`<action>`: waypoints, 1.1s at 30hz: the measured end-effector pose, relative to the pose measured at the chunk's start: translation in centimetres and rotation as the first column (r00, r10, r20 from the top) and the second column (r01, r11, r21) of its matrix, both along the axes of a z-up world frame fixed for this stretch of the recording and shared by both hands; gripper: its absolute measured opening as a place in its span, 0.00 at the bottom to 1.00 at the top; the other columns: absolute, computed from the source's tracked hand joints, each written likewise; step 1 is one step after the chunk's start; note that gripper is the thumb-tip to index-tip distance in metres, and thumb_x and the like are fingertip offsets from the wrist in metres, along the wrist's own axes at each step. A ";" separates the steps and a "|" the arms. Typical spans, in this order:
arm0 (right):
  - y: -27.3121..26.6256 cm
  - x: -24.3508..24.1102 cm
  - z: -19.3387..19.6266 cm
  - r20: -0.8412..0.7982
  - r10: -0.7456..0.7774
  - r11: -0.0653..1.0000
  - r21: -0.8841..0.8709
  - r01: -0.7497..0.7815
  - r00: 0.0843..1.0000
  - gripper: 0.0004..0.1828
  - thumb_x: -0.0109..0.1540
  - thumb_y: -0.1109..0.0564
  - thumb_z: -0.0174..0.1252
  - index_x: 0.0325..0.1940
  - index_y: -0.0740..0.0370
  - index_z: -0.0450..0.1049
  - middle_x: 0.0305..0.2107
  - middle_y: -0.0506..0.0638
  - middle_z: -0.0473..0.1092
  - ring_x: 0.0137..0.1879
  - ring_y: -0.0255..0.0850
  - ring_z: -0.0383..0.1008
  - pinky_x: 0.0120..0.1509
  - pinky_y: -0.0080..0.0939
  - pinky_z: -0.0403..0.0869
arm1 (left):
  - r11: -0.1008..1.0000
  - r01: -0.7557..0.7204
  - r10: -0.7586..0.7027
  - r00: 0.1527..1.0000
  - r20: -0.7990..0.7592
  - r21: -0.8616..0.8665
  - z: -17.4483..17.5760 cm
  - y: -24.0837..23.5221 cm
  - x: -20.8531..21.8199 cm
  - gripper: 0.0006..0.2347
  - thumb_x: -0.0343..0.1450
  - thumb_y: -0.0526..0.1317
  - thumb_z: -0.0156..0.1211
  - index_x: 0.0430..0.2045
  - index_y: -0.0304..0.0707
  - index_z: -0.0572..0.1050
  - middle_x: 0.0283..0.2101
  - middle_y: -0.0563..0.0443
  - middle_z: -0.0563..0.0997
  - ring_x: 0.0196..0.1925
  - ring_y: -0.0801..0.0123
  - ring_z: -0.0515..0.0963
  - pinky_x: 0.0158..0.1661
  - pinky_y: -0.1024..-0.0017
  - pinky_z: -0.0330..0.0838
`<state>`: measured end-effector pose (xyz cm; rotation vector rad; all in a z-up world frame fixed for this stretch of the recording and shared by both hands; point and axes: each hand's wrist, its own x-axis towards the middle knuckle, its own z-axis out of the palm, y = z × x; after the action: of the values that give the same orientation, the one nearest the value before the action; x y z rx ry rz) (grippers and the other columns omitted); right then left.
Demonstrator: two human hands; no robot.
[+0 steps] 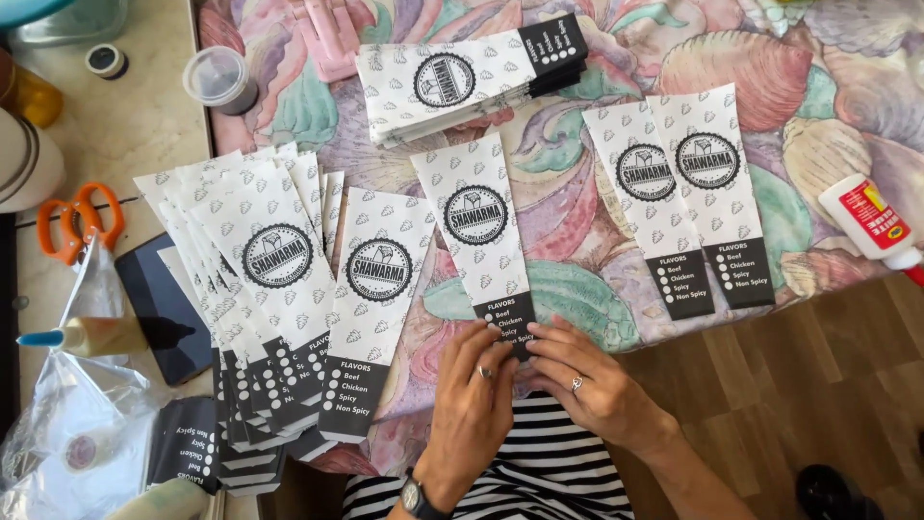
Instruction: Applying glue to the edges of paper shawarma wraps and folding them to create a sleeve.
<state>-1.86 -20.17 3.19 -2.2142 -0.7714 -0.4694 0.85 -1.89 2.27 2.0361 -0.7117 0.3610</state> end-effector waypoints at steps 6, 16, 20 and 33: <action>-0.1 -0.2 -0.8 0.007 0.011 1.000 -0.022 -0.011 1.000 0.16 0.61 0.68 0.64 0.52 0.77 0.72 0.53 0.66 0.71 0.64 0.61 0.73 0.75 0.65 0.70 | 0.995 0.089 -0.089 0.996 0.014 0.044 -1.3 0.8 -1.8 0.10 0.73 0.28 0.60 0.46 0.19 0.75 0.54 0.33 0.78 0.62 0.43 0.74 0.63 0.49 0.70; 0.0 -0.2 -1.0 -0.066 -0.036 0.994 0.100 0.042 0.997 0.06 0.61 0.71 0.60 0.43 0.74 0.75 0.46 0.63 0.74 0.58 0.56 0.77 0.74 0.62 0.72 | 0.998 0.020 -0.019 1.000 0.012 -0.056 -1.2 0.3 -1.4 0.04 0.71 0.28 0.63 0.36 0.25 0.78 0.45 0.39 0.82 0.53 0.51 0.79 0.54 0.57 0.75; 1.0 0.2 -0.1 -0.185 -0.156 0.956 0.218 0.195 0.970 0.03 0.59 0.71 0.62 0.34 0.71 0.75 0.38 0.58 0.75 0.51 0.48 0.79 0.75 0.57 0.70 | 0.993 -0.093 0.081 0.986 -0.147 -0.078 -1.1 -0.6 -1.4 0.05 0.70 0.29 0.64 0.37 0.28 0.79 0.41 0.45 0.80 0.49 0.57 0.77 0.52 0.63 0.74; -1.3 0.0 0.4 -0.332 -0.159 0.909 0.319 0.270 0.930 0.12 0.57 0.77 0.58 0.38 0.66 0.79 0.41 0.57 0.78 0.53 0.46 0.81 0.78 0.52 0.68 | 0.982 0.174 -0.158 0.971 -0.181 0.075 -1.2 1.5 1.1 0.14 0.71 0.28 0.55 0.51 0.34 0.78 0.61 0.46 0.76 0.60 0.51 0.71 0.57 0.53 0.66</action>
<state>-1.85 -21.47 3.55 -1.9655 -0.2504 -0.3370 1.96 -0.36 1.09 2.0453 -0.7943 0.0533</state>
